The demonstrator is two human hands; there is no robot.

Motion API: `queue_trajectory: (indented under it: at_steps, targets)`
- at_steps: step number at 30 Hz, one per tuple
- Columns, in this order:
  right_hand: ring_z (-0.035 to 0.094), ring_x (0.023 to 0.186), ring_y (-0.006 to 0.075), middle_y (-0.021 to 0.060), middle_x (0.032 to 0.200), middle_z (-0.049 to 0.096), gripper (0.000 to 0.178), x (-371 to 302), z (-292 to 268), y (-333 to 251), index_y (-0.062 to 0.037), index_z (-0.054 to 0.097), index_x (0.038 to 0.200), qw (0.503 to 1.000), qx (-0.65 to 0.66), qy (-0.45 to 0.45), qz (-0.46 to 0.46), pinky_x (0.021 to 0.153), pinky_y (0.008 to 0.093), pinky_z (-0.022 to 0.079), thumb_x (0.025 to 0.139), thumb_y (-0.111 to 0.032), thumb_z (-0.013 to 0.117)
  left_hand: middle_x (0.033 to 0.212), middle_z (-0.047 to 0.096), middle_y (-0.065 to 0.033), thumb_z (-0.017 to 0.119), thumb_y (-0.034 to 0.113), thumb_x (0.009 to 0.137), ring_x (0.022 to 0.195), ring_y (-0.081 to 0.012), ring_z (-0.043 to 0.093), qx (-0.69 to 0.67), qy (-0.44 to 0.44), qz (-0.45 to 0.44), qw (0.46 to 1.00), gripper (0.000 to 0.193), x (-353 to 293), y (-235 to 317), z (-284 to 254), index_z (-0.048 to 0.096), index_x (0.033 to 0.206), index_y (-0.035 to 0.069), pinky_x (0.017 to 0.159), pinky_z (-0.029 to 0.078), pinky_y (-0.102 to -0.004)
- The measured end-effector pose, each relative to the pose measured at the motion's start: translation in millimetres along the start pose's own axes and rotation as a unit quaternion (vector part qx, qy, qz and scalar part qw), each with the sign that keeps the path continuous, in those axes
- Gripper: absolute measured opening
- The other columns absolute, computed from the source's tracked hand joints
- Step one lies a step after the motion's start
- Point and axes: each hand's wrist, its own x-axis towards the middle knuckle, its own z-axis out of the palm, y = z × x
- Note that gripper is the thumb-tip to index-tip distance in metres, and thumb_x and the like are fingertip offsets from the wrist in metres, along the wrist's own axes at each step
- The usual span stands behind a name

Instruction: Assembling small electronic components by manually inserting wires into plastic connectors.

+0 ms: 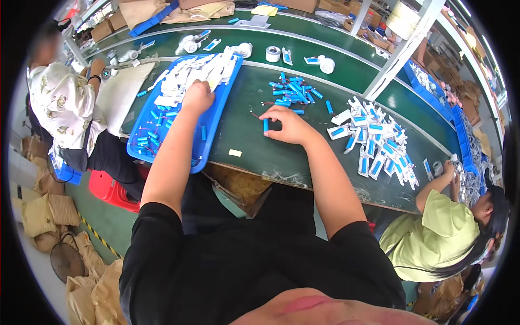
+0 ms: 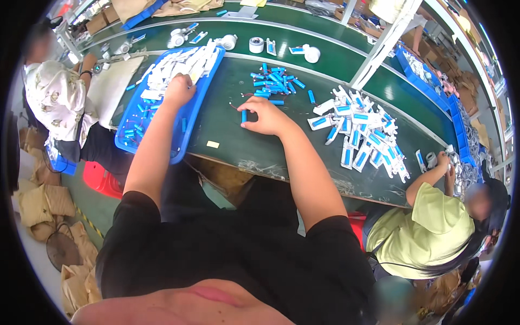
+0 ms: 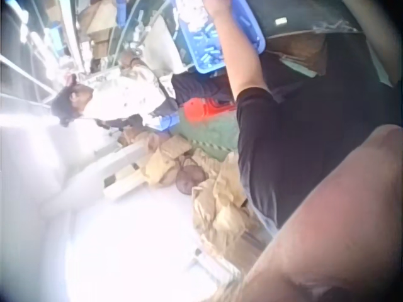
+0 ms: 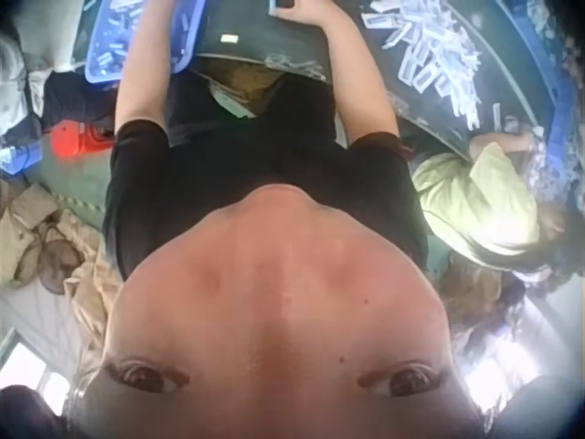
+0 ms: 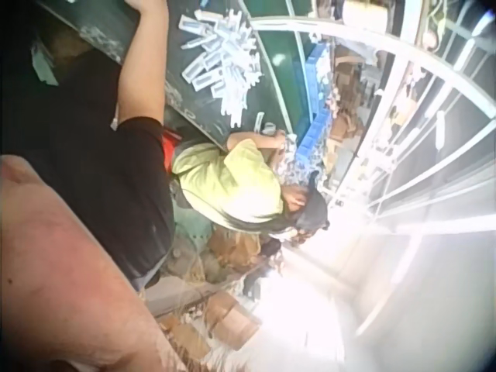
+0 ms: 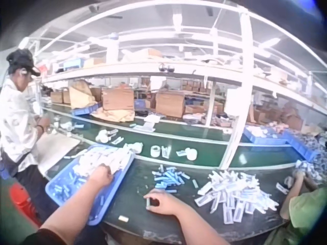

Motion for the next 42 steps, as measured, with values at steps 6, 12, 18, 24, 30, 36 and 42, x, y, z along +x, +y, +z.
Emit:
queue_trajectory:
  at_steps: [6,12,18,24,30,36,42]
  targets:
    - [0.057,0.128,0.0312,0.0085,0.117,0.066,0.043,-0.6,2.4,7.4,-0.0112,0.073,0.116,1.000,-0.009,-0.013,-0.009,0.110,0.0423,0.047,0.076,-0.017,0.088,0.108,0.070,-0.0291,0.069,0.018,0.085,0.101,-0.0465,0.069,-0.041,0.088,-0.015,0.995,0.039,2.4,2.8,-21.3,0.064,0.117,-0.002,0.092,0.055,-0.0522]
    - [0.068,0.101,0.0290,0.0099,0.106,0.070,0.035,-0.3,-2.8,11.7,-0.0065,0.074,0.104,0.997,-0.028,0.059,-0.052,0.089,0.0399,0.056,0.073,-0.014,0.087,0.115,0.070,-0.0242,0.063,0.001,0.080,0.104,-0.0451,0.068,-0.121,0.009,0.238,0.964,0.044,-47.1,81.2,-84.3,0.065,0.125,0.001,0.093,0.055,-0.0495]
    - [0.065,0.092,0.0098,0.0013,0.105,0.074,0.026,4.5,-14.3,14.3,-0.0051,0.075,0.114,0.964,0.150,0.209,0.069,0.081,0.0264,0.052,0.093,-0.019,0.080,0.131,0.067,-0.0143,0.066,-0.004,0.077,0.131,-0.0334,0.058,-0.050,-0.098,0.387,0.915,0.033,-121.8,121.3,-50.7,0.077,0.107,0.007,0.109,0.046,-0.0478]
    - [0.067,0.099,0.0133,0.0043,0.109,0.073,0.032,4.6,-24.7,8.8,-0.0019,0.072,0.121,0.904,0.396,0.155,0.040,0.086,0.0291,0.052,0.096,-0.021,0.079,0.115,0.063,-0.0142,0.070,0.009,0.081,0.106,-0.0328,0.063,-0.144,0.008,0.210,0.967,0.014,-158.1,158.6,-31.0,0.079,0.091,0.005,0.090,0.052,-0.0442]
    - [0.065,0.102,0.0169,0.0064,0.116,0.070,0.029,1.9,-22.1,13.3,-0.0025,0.069,0.127,0.895,0.428,0.124,-0.002,0.090,0.0322,0.052,0.102,-0.015,0.070,0.096,0.068,-0.0123,0.070,0.020,0.092,0.092,-0.0324,0.069,-0.048,-0.057,0.125,0.989,0.018,-170.8,181.0,-15.3,0.077,0.091,0.003,0.084,0.055,-0.0437]
    - [0.065,0.102,0.0158,0.0058,0.114,0.070,0.030,-1.5,-20.4,15.2,-0.0021,0.068,0.127,0.879,0.460,0.127,0.007,0.089,0.0310,0.052,0.100,-0.014,0.072,0.102,0.070,-0.0137,0.064,0.008,0.092,0.095,-0.0354,0.069,-0.042,-0.040,0.117,0.992,0.015,-174.9,181.9,1.5,0.076,0.100,0.002,0.090,0.055,-0.0475]
    - [0.064,0.099,0.0112,0.0018,0.108,0.071,0.031,1.3,-24.8,15.4,-0.0033,0.070,0.127,0.916,0.384,0.109,0.048,0.086,0.0271,0.050,0.099,-0.017,0.074,0.109,0.070,-0.0128,0.065,-0.003,0.083,0.102,-0.0364,0.069,-0.105,-0.095,0.223,0.964,0.023,-159.3,163.7,-8.0,0.072,0.105,0.001,0.113,0.048,-0.0455]
